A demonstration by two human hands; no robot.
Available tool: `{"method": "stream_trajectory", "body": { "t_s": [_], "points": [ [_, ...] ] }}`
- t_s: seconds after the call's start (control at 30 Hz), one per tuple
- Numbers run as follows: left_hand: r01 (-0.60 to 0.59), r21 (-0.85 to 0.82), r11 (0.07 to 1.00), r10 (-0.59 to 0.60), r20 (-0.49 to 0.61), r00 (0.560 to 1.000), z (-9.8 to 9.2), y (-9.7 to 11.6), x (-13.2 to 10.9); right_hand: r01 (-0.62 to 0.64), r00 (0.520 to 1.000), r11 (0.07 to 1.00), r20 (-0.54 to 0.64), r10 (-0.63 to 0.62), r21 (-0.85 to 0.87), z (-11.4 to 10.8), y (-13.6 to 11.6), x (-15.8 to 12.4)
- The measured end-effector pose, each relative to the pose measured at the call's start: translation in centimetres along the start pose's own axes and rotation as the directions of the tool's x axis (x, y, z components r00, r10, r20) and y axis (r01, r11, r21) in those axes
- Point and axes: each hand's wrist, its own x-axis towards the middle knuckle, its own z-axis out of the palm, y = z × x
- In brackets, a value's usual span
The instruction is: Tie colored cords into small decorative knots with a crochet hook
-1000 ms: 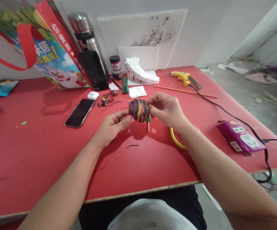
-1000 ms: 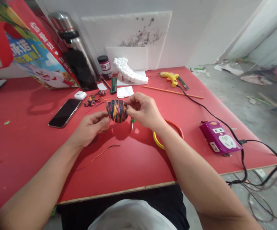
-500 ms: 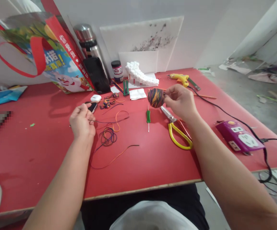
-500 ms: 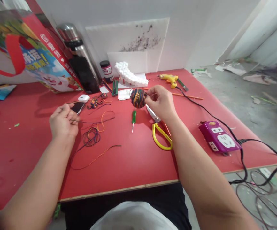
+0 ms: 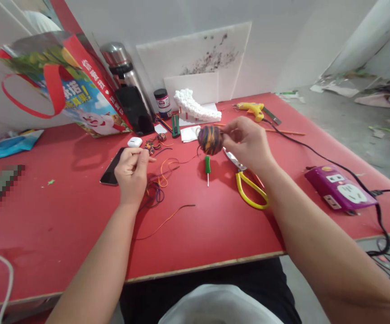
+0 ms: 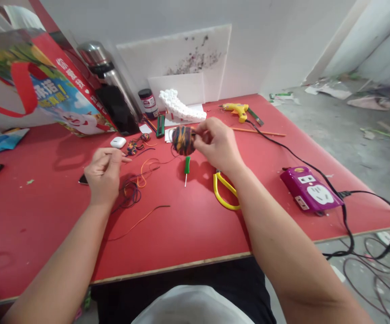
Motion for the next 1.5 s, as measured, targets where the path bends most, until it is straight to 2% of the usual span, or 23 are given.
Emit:
{"method": "stream_trajectory", "body": {
  "t_s": [0.07, 0.1, 0.17, 0.2, 0.27, 0.33, 0.4, 0.47, 0.53, 0.67, 0.77, 0.83, 0.87, 0.93, 1.0, 1.1, 1.17, 1.23, 1.3, 1.37, 1.4, 1.43, 1.5],
  "points": [
    [-0.068, 0.012, 0.998, 0.067, 0.034, 0.997, 0.3, 0.4, -0.6, 0.106, 0.989, 0.994, 0.105, -0.102, -0.031, 0.9, -1.0, -0.7],
    [-0.036, -0.037, 0.999, 0.039, 0.068, 0.997, 0.5, 0.6, -0.8, 0.139, 0.979, 0.99, 0.153, -0.132, -0.037, 1.2, -1.3, -1.0],
    [0.159, -0.195, 0.968, -0.114, 0.221, 0.968, 0.8, 1.1, -1.2, 0.168, 0.963, 0.985, 0.223, -0.154, -0.046, 1.8, -1.8, -1.4],
    [0.286, -0.269, 0.92, -0.19, 0.332, 0.924, 1.0, 1.3, -1.3, 0.174, 0.958, 0.984, 0.241, -0.158, -0.048, 2.0, -1.9, -1.6],
    [0.527, -0.339, 0.779, -0.295, 0.544, 0.786, 1.3, 1.8, -1.7, 0.179, 0.954, 0.983, 0.251, -0.162, -0.044, 2.2, -2.0, -1.8],
    [0.679, -0.325, 0.658, -0.342, 0.674, 0.654, 1.7, 2.2, -2.1, 0.172, 0.957, 0.984, 0.243, -0.158, -0.038, 2.4, -2.2, -2.0],
    [0.743, -0.288, 0.605, -0.362, 0.731, 0.578, 2.1, 2.4, -2.5, 0.147, 0.962, 0.988, 0.237, -0.134, -0.039, 2.5, -2.4, -2.0],
    [0.754, -0.238, 0.612, -0.378, 0.749, 0.544, 2.5, 2.4, -2.8, 0.115, 0.968, 0.992, 0.23, -0.1, -0.05, 2.5, -2.5, -2.0],
    [0.724, -0.211, 0.657, -0.393, 0.724, 0.567, 2.6, 2.2, -2.8, 0.089, 0.975, 0.994, 0.212, -0.074, -0.063, 2.3, -2.5, -1.9],
    [0.646, -0.265, 0.715, -0.399, 0.605, 0.689, 1.9, 1.6, -1.7, 0.071, 0.991, 0.989, 0.126, -0.054, -0.13, 1.2, -1.6, -1.1],
    [0.581, -0.437, 0.687, -0.435, 0.393, 0.81, 0.8, 1.1, -0.2, 0.039, 0.999, 0.986, 0.04, -0.033, -0.16, 0.2, -0.5, -0.5],
    [0.522, -0.519, 0.677, -0.485, 0.219, 0.847, -0.1, 0.8, 0.9, -0.011, 1.0, 0.991, -0.019, 0.009, -0.134, -0.5, 0.4, -0.1],
    [0.506, -0.544, 0.669, -0.523, 0.138, 0.841, -0.6, 0.6, 1.4, -0.041, 0.998, 0.992, -0.044, 0.036, -0.116, -0.8, 0.8, 0.0],
    [0.478, -0.583, 0.657, -0.605, -0.029, 0.796, -1.5, 0.2, 2.2, -0.101, 0.991, 0.991, -0.099, 0.092, -0.089, -1.5, 1.7, 0.4],
    [0.435, -0.614, 0.659, -0.636, -0.146, 0.757, -2.2, -0.1, 2.8, -0.16, 0.974, 0.984, -0.176, 0.144, -0.077, -2.3, 2.5, 0.9],
    [0.369, -0.64, 0.674, -0.635, -0.246, 0.733, -2.7, -0.4, 3.2, -0.262, 0.922, 0.964, -0.306, 0.236, -0.044, -3.5, 3.6, 1.5],
    [0.348, -0.633, 0.691, -0.624, -0.281, 0.729, -2.5, -0.5, 3.2, -0.334, 0.868, 0.941, -0.373, 0.327, 0.048, -4.0, 4.2, 1.9],
    [0.339, -0.61, 0.716, -0.6, -0.289, 0.746, -2.0, -0.5, 2.9, -0.385, 0.805, 0.9, -0.403, 0.435, 0.202, -4.1, 4.6, 2.2],
    [0.328, -0.578, 0.747, -0.537, -0.235, 0.81, -1.4, -0.1, 2.3, -0.386, 0.785, 0.86, -0.37, 0.497, 0.334, -3.8, 4.4, 2.3],
    [0.305, -0.551, 0.777, -0.409, -0.074, 0.91, -0.9, 0.8, 1.6, -0.358, 0.836, 0.857, -0.28, 0.471, 0.372, -2.9, 3.5, 2.0],
    [0.294, -0.544, 0.786, -0.346, 0.007, 0.938, -0.7, 1.4, 1.1, -0.342, 0.875, 0.868, -0.215, 0.434, 0.36, -2.4, 2.7, 1.8],
    [0.307, -0.545, 0.78, -0.311, 0.088, 0.946, -0.5, 2.0, 0.7, -0.333, 0.906, 0.878, -0.14, 0.399, 0.343, -1.8, 1.9, 1.5],
    [0.397, -0.575, 0.715, -0.292, 0.27, 0.917, -0.2, 3.1, 0.1, -0.336, 0.935, 0.88, 0.004, 0.355, 0.336, -0.5, 0.0, 0.8]
  ]
}}
